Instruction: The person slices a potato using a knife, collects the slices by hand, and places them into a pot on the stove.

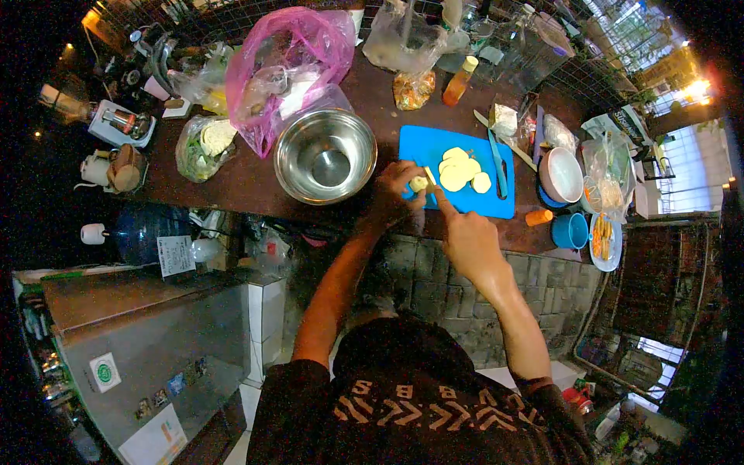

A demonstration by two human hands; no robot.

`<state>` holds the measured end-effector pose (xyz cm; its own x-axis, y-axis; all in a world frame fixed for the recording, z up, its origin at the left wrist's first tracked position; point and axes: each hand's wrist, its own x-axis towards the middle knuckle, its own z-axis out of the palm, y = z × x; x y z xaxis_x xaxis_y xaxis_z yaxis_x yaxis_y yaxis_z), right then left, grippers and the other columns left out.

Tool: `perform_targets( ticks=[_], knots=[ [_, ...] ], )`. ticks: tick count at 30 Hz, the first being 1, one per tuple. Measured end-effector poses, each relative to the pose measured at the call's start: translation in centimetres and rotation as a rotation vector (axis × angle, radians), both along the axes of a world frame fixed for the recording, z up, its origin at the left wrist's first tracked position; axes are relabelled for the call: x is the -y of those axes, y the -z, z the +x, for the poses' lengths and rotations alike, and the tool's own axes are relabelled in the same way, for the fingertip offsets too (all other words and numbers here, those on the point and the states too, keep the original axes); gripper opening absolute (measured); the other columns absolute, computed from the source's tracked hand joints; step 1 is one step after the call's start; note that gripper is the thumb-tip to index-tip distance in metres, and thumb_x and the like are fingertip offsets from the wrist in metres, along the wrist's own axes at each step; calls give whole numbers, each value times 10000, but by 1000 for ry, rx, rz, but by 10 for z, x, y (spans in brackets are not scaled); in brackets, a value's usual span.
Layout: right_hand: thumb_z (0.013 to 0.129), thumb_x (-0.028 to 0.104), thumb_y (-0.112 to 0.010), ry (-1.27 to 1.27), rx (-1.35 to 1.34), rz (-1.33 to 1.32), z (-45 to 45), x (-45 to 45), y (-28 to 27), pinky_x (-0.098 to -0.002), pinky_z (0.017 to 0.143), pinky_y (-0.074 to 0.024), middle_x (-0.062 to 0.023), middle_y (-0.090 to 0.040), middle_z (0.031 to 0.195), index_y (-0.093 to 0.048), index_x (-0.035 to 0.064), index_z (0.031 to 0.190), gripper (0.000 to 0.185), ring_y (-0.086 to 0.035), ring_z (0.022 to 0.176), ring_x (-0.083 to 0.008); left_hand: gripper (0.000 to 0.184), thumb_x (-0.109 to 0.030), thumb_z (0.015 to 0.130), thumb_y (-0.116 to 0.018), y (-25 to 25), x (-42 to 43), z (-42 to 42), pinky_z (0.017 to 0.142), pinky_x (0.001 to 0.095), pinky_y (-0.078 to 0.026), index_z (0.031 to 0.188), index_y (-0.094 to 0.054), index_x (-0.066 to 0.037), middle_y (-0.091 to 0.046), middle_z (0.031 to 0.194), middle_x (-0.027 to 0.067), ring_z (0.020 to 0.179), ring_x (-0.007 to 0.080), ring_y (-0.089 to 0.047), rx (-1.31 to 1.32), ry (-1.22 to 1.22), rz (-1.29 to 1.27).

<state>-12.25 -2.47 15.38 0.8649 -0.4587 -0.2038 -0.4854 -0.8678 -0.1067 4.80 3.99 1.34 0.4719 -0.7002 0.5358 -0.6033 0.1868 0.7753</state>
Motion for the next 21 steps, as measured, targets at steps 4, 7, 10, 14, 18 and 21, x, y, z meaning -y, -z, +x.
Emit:
perform_targets(
  ticks=[4,7,10,14,18,21],
  knots=[
    [873,87,-559,-27,23,2,-1,6,-4,-536,597,-561,-227,-686,757,-397,159,1533,683,-685,675,-409,474,-114,673,-834,-11,-4,3,782,421,-531,1107,-656,-52,-633,1065,126,958,342,-613,81,3,24],
    [876,91,-556,-28,28,18,-3,8,-2,-537,597,-559,-237,-681,754,-387,177,1538,689,-680,673,-418,493,-124,692,-839,-13,-7,1,845,427,-511,1140,-646,-56,-632,1089,126,989,353,-607,126,-8,54],
    [881,89,-549,-48,38,28,-3,10,-2,-536,591,-558,-227,-681,748,-386,186,1538,684,-683,674,-413,502,-121,699,-834,-3,-4,1,870,434,-502,1159,-641,-58,-632,1108,124,1006,356,-605,130,-12,45],
    [880,82,-552,-68,32,-17,-3,14,-1,-535,583,-557,-219,-678,743,-395,182,1532,678,-683,665,-399,523,-115,688,-843,-10,-5,2,866,435,-509,1168,-642,-61,-634,1114,121,1008,351,-608,129,1,65],
    [835,35,-594,-64,25,31,0,15,-7,-535,599,-539,-223,-664,732,-402,155,1527,729,-668,664,-401,524,-117,685,-846,-3,-3,0,870,434,-513,1165,-643,-64,-637,1110,126,1017,352,-609,121,-17,57],
    [802,5,-627,-46,21,72,2,15,-9,-536,630,-526,-231,-650,713,-412,141,1521,762,-658,688,-411,516,-111,686,-844,3,0,0,878,432,-515,1160,-645,-65,-636,1121,137,1028,357,-611,164,-62,21]
  ],
)
